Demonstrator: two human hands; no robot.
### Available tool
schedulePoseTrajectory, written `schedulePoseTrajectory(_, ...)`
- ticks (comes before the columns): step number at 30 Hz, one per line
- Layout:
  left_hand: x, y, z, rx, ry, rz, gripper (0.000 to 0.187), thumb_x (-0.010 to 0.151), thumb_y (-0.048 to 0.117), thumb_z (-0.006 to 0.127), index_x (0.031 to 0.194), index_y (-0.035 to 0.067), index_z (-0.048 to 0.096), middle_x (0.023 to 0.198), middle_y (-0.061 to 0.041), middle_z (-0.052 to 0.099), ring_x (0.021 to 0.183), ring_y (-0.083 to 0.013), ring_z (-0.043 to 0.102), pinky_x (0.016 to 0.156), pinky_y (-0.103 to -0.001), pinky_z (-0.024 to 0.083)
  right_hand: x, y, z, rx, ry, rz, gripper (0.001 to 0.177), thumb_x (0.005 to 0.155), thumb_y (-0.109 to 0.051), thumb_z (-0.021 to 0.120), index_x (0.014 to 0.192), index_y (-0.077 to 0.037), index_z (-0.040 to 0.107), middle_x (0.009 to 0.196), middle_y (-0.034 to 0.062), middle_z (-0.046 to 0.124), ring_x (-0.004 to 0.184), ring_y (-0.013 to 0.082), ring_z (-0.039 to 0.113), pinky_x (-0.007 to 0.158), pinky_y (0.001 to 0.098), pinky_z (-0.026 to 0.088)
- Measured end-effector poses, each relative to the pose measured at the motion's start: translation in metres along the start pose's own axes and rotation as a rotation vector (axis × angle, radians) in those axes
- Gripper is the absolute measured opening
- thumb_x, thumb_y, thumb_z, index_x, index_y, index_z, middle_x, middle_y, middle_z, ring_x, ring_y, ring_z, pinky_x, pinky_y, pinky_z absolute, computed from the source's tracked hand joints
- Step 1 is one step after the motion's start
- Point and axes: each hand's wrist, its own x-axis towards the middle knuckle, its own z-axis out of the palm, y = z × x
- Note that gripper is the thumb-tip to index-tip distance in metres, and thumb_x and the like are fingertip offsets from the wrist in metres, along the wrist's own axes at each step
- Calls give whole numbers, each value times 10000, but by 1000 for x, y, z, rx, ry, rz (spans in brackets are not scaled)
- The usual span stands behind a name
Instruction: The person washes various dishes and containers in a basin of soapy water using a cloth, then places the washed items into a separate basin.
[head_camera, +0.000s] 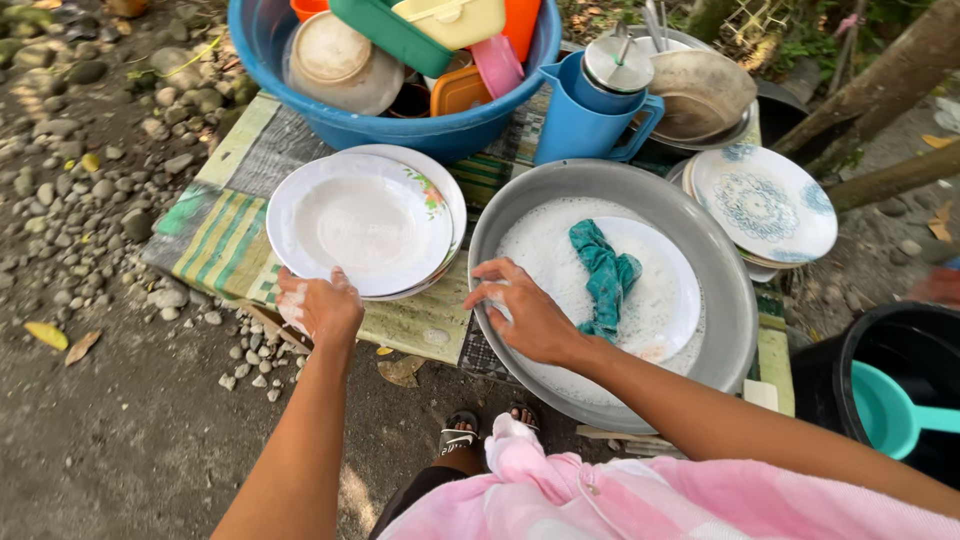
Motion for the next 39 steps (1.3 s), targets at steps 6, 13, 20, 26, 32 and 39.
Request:
schedulePoseTrajectory(6, 5, 21, 7, 278, -177, 40, 1172, 878, 417, 770, 1524, -186, 0, 1642, -354, -105, 1482, -581, 122, 1192, -600, 268, -60, 30, 12, 186, -164, 342, 636, 878, 0, 534, 1478, -181, 430, 1416, 136, 546, 1310, 310, 543, 1103, 398, 426)
schedulePoseTrajectory(13, -38, 101, 18, 209, -58, 570, 979, 776, 211, 829, 1525, -66, 263, 1491, -321, 218, 1400, -515, 242, 1133, -628, 260, -134, 113, 15, 100, 5, 523, 340, 834, -12, 666, 1166, -69, 709, 1176, 108, 749, 1148, 269, 703, 1030, 348, 494)
schedulePoseTrajectory(20, -108, 154, 93, -268, -610, 980, 157, 935, -13, 601, 1009, -5, 739, 887, -126, 722, 791, -276, 743, 736, -414, 592, -157, 153, -62, 201, 541, 871, 284, 870, 13, 660, 1093, -113, 783, 1109, 70, 794, 972, 194, 758, 879, 321, 594)
schedulePoseTrajectory(26, -174, 172, 127, -406, -964, 436, 232, 1028, 72, 452, 1080, -13, 662, 820, -106, 672, 521, -210, 705, 482, -323, 631, -184, 286, -137, 536, 1272, 863, 202, 922, 63, 590, 1084, -4, 689, 1018, 168, 736, 866, 190, 721, 710, 243, 595)
schedulePoseTrajectory(32, -225, 190, 151, -226, -1032, 386, 211, 1016, 114, 503, 1084, 11, 675, 857, -94, 741, 605, -176, 722, 550, -327, 622, -189, 416, -174, 1072, 1266, 1049, 281, 930, -33, 676, 1170, 72, 575, 1099, 197, 694, 830, 288, 767, 711, 359, 650)
schedulePoseTrajectory(39, -254, 196, 170, -251, -946, 332, 240, 1022, 129, 492, 1100, 27, 694, 871, -94, 752, 638, -163, 710, 582, -311, 583, -161, 466, -185, 1269, 1164, 1283, 345, 956, -183, 651, 1243, -23, 549, 1148, 176, 664, 815, 314, 724, 614, 423, 656)
